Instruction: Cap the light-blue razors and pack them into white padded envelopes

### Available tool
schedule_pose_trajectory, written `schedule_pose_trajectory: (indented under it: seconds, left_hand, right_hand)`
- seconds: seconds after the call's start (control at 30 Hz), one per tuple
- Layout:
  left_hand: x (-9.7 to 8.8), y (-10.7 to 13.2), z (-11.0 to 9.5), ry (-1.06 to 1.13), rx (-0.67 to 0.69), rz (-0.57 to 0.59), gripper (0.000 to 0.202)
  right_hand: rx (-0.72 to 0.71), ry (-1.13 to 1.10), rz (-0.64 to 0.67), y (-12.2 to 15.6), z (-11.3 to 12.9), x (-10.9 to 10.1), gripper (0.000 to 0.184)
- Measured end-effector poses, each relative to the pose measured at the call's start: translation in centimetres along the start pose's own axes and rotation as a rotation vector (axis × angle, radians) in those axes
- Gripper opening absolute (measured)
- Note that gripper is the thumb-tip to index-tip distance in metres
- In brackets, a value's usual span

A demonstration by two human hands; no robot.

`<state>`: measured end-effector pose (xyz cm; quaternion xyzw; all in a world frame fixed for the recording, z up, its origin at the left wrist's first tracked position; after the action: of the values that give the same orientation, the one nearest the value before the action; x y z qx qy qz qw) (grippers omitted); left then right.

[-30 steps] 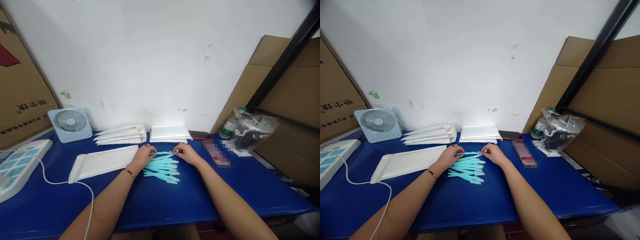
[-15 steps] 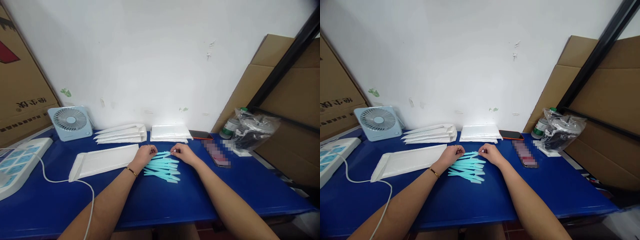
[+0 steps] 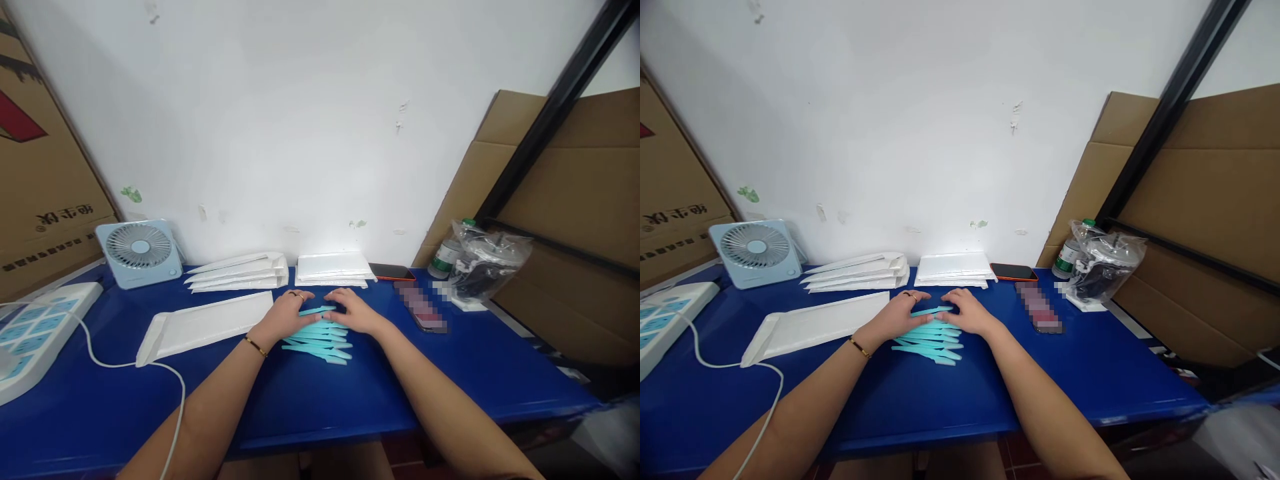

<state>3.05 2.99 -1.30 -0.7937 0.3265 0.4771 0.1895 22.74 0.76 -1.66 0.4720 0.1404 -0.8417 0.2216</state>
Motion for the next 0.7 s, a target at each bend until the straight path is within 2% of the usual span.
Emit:
schedule_pose_trajectory:
  seconds: [0.07,0.13,0.2,0.3,0.37,0.5,0.57,0.63,0.7]
  left_hand:
    - [-0.1,0.8,-0.7,-0.081,0.027,0.106,0.088]
    - [0.0,1.5,-1.4,-0.142,0.025,0.198,0.1]
    - [0.3,1.8,-2.1,-0.18,0.009,0.239,0.087]
    - [1.3,1.9,-3.5,-0.246,0.007,0.261,0.047]
    - [2.1,1.9,-4.4,-0.319,0.013,0.253,0.029]
    - [3.5,2.2,-5.7,-0.397,0.017,0.221,0.02]
    - [3.7,2.5,-5.9,-0.387,0.015,0.171,0.02]
    - [3.5,3.0,-6.0,-0.343,0.0,0.107,0.022]
    - [3.2,3.5,-6.2,-0.222,-0.005,0.06,0.025]
  right_hand:
    - [0.014,0.043,0.132,1.2,1.3,0.2,0.089]
    - [0.017,0.085,0.244,2.4,2.7,0.6,0.107]
    - [0.001,0.134,0.266,3.3,3.9,1.0,0.098]
    - [-0.031,0.22,0.224,4.0,5.1,1.6,0.053]
    - [-0.038,0.284,0.193,4.1,5.5,2.2,0.034]
    - [0.043,0.43,0.191,3.5,5.9,3.5,0.023]
    - [0.1,0.507,0.205,3.3,6.3,3.7,0.025]
    - [0.152,0.551,0.19,3.6,7.1,2.9,0.029]
    - [0.181,0.53,0.143,4.5,8.4,1.0,0.031]
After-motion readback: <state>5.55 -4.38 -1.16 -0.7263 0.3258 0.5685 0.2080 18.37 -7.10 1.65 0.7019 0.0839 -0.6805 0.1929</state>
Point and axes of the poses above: each hand's wrist, its own y-axis away from the middle knuckle, its own x-axis out of the palm, z = x × y, the point moved 3 cm from there along -y, towards the middle knuckle, and after that the axes turned 13 degrees about z, right-handed, at the moved point
